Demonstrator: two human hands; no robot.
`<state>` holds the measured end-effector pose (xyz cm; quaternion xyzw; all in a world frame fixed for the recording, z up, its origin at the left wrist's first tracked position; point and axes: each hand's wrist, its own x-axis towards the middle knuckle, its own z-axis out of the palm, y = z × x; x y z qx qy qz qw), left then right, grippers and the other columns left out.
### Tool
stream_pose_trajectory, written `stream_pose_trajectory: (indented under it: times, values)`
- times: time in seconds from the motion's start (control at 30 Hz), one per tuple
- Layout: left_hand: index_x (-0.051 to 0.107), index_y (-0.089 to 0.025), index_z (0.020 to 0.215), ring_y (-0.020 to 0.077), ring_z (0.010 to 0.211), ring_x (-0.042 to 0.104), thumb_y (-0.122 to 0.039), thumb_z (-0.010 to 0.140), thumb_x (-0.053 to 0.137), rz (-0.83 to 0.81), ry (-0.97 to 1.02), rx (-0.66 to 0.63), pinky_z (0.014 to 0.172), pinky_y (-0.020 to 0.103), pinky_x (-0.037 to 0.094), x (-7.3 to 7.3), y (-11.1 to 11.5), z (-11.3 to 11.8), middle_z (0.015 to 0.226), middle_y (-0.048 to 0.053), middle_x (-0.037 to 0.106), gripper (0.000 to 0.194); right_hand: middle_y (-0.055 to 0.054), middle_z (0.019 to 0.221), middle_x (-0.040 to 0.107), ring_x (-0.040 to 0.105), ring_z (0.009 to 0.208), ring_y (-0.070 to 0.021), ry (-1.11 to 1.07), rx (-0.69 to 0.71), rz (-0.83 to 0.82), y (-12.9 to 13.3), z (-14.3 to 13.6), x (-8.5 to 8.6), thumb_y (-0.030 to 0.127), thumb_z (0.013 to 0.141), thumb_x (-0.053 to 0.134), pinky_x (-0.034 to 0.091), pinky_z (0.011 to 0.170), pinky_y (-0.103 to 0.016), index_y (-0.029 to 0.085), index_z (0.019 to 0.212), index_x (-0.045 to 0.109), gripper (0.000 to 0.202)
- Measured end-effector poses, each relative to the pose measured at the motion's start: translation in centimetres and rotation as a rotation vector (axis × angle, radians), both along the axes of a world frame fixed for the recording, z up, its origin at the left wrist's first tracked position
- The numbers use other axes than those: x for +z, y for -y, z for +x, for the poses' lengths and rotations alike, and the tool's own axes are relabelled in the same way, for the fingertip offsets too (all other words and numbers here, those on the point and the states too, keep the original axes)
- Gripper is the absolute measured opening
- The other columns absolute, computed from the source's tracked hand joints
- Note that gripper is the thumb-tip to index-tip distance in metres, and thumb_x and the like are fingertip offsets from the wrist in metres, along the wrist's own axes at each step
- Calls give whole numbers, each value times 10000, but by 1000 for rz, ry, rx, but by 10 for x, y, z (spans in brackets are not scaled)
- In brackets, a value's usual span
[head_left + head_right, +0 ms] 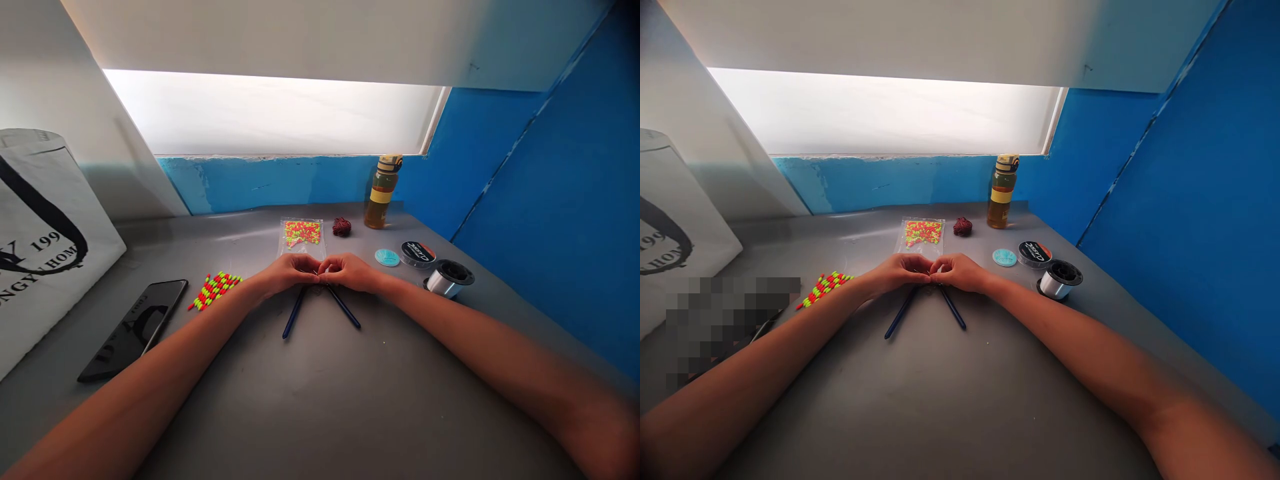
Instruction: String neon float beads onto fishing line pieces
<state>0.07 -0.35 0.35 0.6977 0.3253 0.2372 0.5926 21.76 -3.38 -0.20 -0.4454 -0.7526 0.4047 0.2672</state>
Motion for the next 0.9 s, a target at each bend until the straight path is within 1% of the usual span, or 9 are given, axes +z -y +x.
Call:
stream_pose_trajectory:
  times: [0.23,0.37,0.5,0.7,0.83,0.9]
  values:
    - [753,-158,940,208,894,686,-284,637,849,-4,27,1,869,349,497,-2,-1,1,972,87,758,342,-24,773,690,586,691,-146,46,-8,21,-1,-1,1,393,791,687,395,601,-235,171,896,724,249]
    - [752,-157,940,202,881,682,-279,632,851,10,20,1,857,343,497,-4,-2,1,963,85,755,346,-23,761,690,587,685,-142,82,14,53,-1,-2,2,359,795,671,388,593,-232,164,868,736,218]
    - [749,-156,952,203,884,677,-291,636,848,22,8,-4,843,340,499,-6,-3,0,968,87,751,358,-23,761,694,586,688,-142,101,14,43,-2,-4,3,346,782,676,386,592,-231,164,862,741,209]
    - [745,-153,944,200,884,671,-297,636,851,27,-1,4,855,338,487,-3,-2,1,953,78,749,356,-26,781,695,585,700,-140,102,-10,69,0,-5,5,352,793,660,382,603,-232,159,842,743,215]
    - [748,-161,980,201,904,661,-339,669,834,15,-3,33,850,328,478,0,2,1,998,84,746,368,-25,768,675,548,674,-134,86,-70,123,4,-6,5,382,801,662,367,600,-242,157,850,739,242]
    - [751,-165,980,179,842,650,-373,702,813,14,4,67,792,307,472,2,3,1,962,81,745,353,-21,740,659,520,642,-130,41,-122,145,6,-7,7,398,822,647,354,591,-251,160,896,734,264]
